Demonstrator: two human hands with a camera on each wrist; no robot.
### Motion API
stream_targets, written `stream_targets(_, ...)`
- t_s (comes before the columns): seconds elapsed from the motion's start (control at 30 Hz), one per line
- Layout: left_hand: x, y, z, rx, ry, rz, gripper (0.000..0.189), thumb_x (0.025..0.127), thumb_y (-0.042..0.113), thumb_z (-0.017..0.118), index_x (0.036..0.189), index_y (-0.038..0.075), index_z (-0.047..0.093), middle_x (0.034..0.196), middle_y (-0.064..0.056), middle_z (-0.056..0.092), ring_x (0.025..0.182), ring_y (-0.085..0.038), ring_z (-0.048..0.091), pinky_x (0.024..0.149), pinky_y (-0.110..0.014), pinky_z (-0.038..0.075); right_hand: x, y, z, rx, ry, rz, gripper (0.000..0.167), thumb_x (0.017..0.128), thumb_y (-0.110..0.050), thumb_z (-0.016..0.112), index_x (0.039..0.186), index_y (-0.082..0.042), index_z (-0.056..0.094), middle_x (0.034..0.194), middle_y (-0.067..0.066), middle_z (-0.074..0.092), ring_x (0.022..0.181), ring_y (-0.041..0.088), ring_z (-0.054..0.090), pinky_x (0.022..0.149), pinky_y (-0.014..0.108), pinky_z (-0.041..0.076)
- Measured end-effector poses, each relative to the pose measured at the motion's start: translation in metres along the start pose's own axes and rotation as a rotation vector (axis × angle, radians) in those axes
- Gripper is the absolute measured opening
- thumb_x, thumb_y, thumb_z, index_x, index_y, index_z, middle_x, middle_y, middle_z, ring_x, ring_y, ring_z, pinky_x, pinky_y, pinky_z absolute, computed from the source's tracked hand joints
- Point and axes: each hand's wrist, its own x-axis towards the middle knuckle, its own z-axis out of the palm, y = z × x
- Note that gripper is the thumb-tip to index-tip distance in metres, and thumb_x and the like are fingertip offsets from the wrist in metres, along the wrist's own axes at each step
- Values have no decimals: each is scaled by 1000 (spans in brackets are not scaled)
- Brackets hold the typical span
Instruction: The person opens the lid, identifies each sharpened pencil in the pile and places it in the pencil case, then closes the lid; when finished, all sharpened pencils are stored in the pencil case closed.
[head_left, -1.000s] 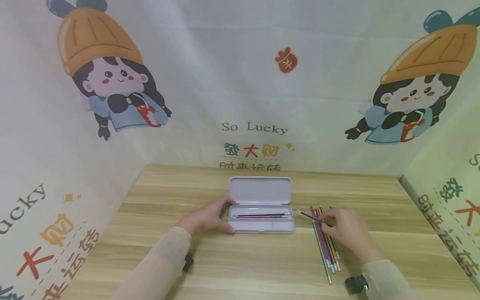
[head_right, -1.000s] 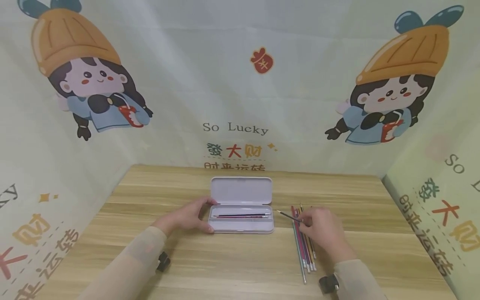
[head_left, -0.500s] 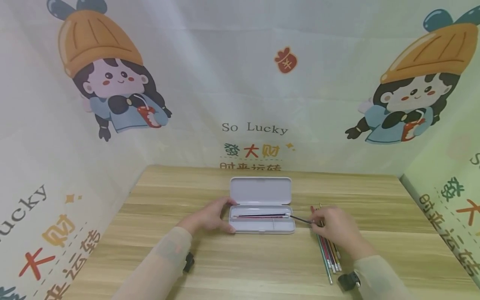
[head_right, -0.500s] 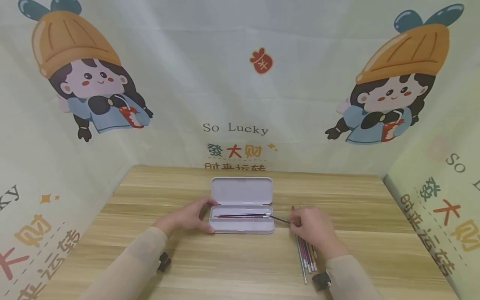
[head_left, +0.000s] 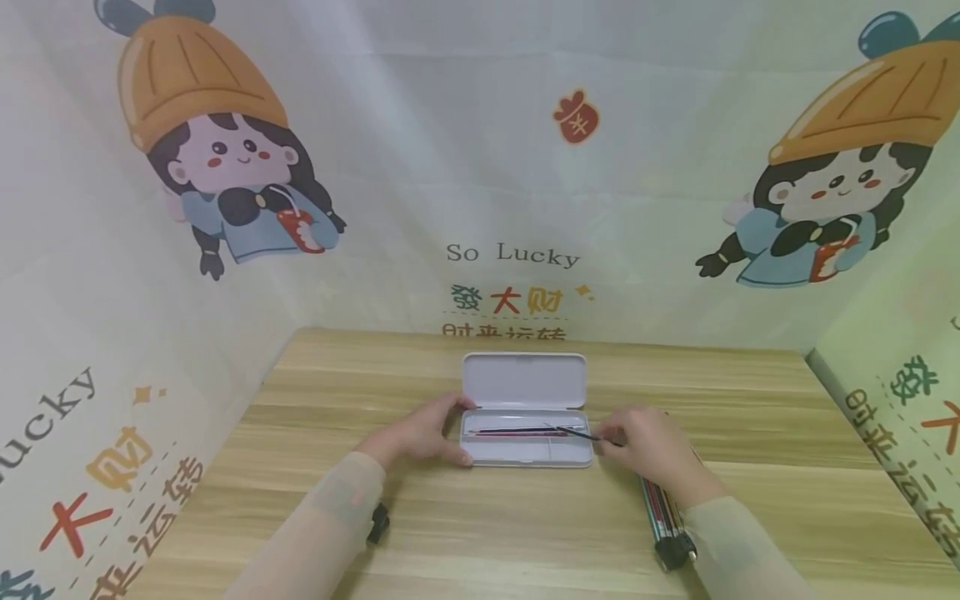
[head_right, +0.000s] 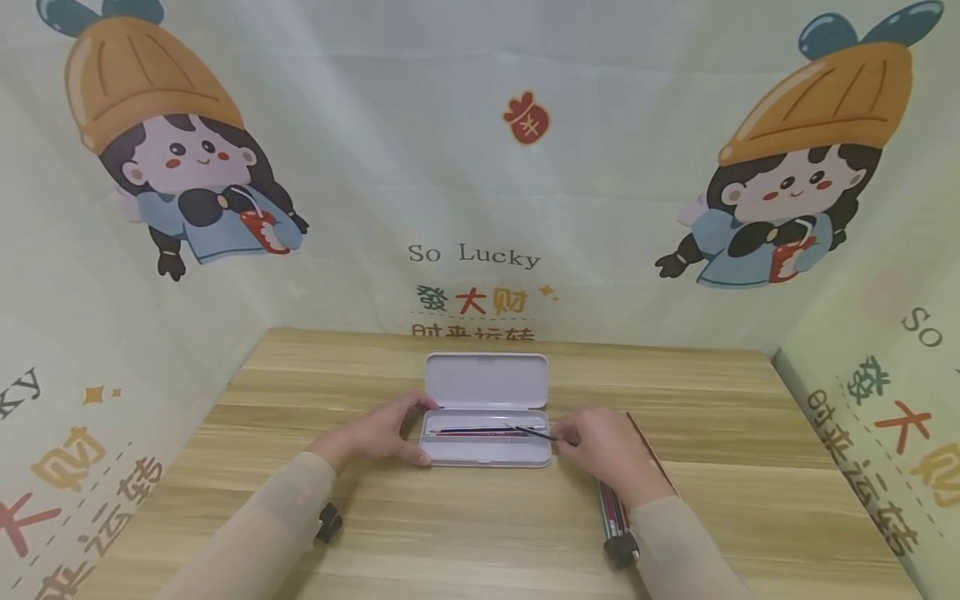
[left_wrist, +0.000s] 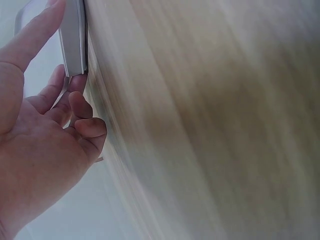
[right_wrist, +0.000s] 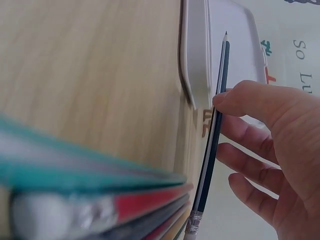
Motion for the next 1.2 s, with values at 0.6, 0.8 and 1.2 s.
stream_targets(0.6, 4, -5, -2, 26, 0, 22, 82, 71, 22, 95, 139, 6, 52, 146, -18, 54, 143, -37, 46, 125, -53, 32, 31, -12, 10, -31, -36, -61, 13, 82, -15, 80, 93, -20, 82, 79, -9, 72, 69, 4, 59, 59, 25, 49)
stream_targets(0.8, 3, -1, -1, 13, -6, 22, 82, 71, 21, 95, 139, 7, 52, 146, -17, 54, 143, -38, 45, 125, -55, 32, 39, -20, 11, -43, -34, -109, 13, 81, -14, 82, 93, -19, 82, 81, -7, 73, 71, 6, 60, 63, 26, 52)
stream_targets(1.2, 4, -4, 0, -4, 10, 4, 84, 69, 20, 95, 140, 8, 52, 147, -17, 54, 144, -38, 45, 126, -54, 30, 56, -36, 19, -99, -48, -138, 12, 82, -18, 82, 94, -21, 82, 85, -8, 74, 83, 13, 68, 74, 33, 58)
